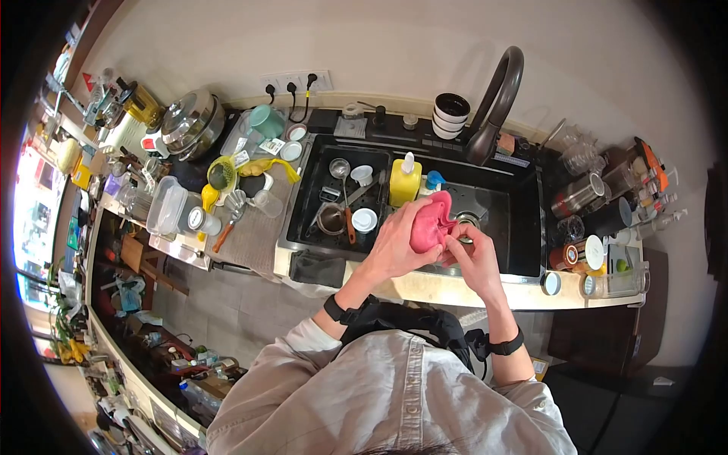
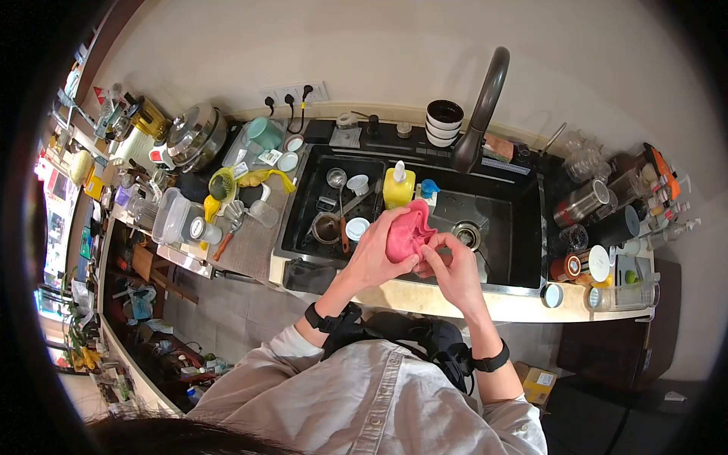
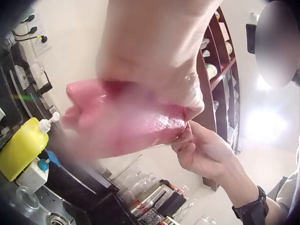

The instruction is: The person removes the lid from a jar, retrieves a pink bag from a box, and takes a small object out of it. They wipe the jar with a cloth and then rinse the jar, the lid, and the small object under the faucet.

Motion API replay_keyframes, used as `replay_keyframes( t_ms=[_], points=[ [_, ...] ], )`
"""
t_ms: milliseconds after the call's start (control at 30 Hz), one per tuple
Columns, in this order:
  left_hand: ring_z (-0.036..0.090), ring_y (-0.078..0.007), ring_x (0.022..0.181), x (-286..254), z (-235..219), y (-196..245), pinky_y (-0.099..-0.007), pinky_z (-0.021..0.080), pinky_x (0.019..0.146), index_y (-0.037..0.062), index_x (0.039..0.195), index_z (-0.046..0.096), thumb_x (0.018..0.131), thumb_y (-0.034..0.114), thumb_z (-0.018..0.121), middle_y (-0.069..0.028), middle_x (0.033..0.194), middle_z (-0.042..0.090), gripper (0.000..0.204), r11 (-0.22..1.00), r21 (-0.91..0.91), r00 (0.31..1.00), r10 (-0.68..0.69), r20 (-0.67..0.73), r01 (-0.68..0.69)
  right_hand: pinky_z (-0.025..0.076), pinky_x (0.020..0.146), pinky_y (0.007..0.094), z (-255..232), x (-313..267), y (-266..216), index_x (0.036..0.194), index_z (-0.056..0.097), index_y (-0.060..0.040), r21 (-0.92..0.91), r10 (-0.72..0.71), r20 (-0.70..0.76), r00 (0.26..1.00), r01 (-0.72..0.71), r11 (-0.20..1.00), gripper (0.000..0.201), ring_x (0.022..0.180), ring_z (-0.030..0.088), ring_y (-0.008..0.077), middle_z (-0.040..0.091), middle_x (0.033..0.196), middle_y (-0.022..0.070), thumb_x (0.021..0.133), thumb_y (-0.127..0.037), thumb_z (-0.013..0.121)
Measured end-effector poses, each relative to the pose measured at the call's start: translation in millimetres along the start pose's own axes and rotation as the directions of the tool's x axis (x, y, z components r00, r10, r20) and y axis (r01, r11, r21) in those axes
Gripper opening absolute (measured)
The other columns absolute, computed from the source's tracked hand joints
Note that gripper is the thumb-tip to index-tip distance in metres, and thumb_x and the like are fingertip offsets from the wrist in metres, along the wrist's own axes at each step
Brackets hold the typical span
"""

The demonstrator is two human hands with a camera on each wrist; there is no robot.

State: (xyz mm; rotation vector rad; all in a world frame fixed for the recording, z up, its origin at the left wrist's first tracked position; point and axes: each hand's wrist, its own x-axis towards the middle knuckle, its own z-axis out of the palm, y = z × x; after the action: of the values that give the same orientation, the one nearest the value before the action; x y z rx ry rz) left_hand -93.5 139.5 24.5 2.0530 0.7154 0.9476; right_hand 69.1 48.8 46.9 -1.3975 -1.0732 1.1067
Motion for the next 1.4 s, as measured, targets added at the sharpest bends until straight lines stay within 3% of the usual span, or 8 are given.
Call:
replay_keyframes(
  t_ms=[133,333,433,533,633,1100,1333,1400],
  points=[
    [0.054,-0.0412,0.108,0.3,-4.2,5.2,-0.0457,0.044,0.095,0.0077,0.132,0.039,0.065,0.024,0.077,-0.0196,0.12,0.053,0.079,0.987,0.161,1.0,-0.02,0.002,0.02,0.057,0.064,0.0262,10.5,-1.7,-8.4,0.096,0.056,0.0053,-0.103,-0.071,-0.117,0.991,0.059,0.993,0.011,0.072,0.068,0.0136,0.067,0.082,0.0095,0.093,-0.006,0.058],
    [0.052,-0.0417,0.109,-2.3,-4.6,3.1,-0.0481,0.041,0.096,0.0068,0.132,0.039,0.063,0.025,0.077,-0.022,0.119,0.052,0.082,0.975,0.219,0.999,0.047,0.013,-0.049,0.055,0.069,0.0263,1.3,-0.7,-4.3,0.095,0.056,0.005,-0.137,-0.029,-0.006,1.0,0.028,0.99,0.009,0.073,0.067,0.0128,0.066,0.081,0.0076,0.092,-0.003,0.057],
    [0.053,-0.0413,0.108,-1.9,-5.8,4.5,-0.0461,0.043,0.094,0.0059,0.132,0.038,0.062,0.022,0.079,-0.0221,0.119,0.052,0.082,0.985,0.173,0.999,0.031,-0.007,-0.03,0.051,0.067,0.0256,9.6,-2.2,0.9,0.093,0.055,0.0041,-0.153,-0.171,-0.106,0.979,0.154,0.976,0.007,0.071,0.063,0.0114,0.064,0.078,0.0069,0.09,-0.002,0.058],
    [0.055,-0.0403,0.106,-0.4,-2.3,2.9,-0.0453,0.044,0.091,0.0057,0.132,0.038,0.062,0.02,0.079,-0.0213,0.118,0.053,0.082,0.994,0.112,0.998,0.011,-0.065,-0.003,0.047,0.061,0.0259,20.3,-9.7,-11.8,0.092,0.055,0.0022,-0.379,-0.352,-0.166,0.921,0.27,0.885,0.007,0.066,0.059,0.0127,0.06,0.078,0.0072,0.088,-0.001,0.06],
    [0.055,-0.0394,0.103,0.1,3.0,3.9,-0.0461,0.044,0.088,0.0054,0.133,0.038,0.064,0.023,0.079,-0.0201,0.115,0.053,0.082,0.996,0.084,0.993,-0.009,-0.119,0.019,0.044,0.057,0.027,24.1,-9.0,-12.4,0.093,0.055,0.0002,-0.476,-0.506,-0.098,0.857,0.406,0.78,0.01,0.063,0.055,0.0156,0.058,0.079,0.0075,0.085,-0.001,0.061],
    [0.059,-0.0396,0.097,-6.8,20.4,20.2,-0.0465,0.049,0.081,0.0046,0.127,0.046,0.065,0.03,0.083,-0.0198,0.11,0.057,0.077,0.97,0.09,0.949,-0.198,-0.246,0.226,0.043,0.054,0.0268,25.3,-12.0,-10.5,0.095,0.055,-0.0003,-0.449,-0.424,-0.201,0.883,0.301,0.841,0.01,0.061,0.057,0.0149,0.057,0.08,0.0068,0.087,-0.003,0.061],
    [0.06,-0.0354,0.091,-10.1,19.8,15.4,-0.0447,0.048,0.078,0.0066,0.129,0.049,0.061,0.025,0.085,-0.0156,0.108,0.059,0.078,0.966,0.248,0.952,0.01,-0.307,0.07,0.046,0.055,0.0266,27.9,-11.6,-24.9,0.095,0.056,0.0012,-0.339,-0.321,-0.255,0.912,0.226,0.913,0.016,0.062,0.061,0.0141,0.06,0.085,0.0082,0.087,-0.009,0.065],
    [0.059,-0.0343,0.093,-10.5,17.5,16.8,-0.0441,0.046,0.081,0.0076,0.13,0.049,0.06,0.024,0.085,-0.0146,0.11,0.058,0.081,0.958,0.286,0.948,0.067,-0.31,0.025,0.046,0.055,0.0263,24.0,-11.3,-23.4,0.092,0.057,0.0014,-0.423,-0.324,-0.195,0.926,0.219,0.879,0.017,0.063,0.062,0.0143,0.062,0.087,0.0086,0.086,-0.011,0.067]
  ],
)
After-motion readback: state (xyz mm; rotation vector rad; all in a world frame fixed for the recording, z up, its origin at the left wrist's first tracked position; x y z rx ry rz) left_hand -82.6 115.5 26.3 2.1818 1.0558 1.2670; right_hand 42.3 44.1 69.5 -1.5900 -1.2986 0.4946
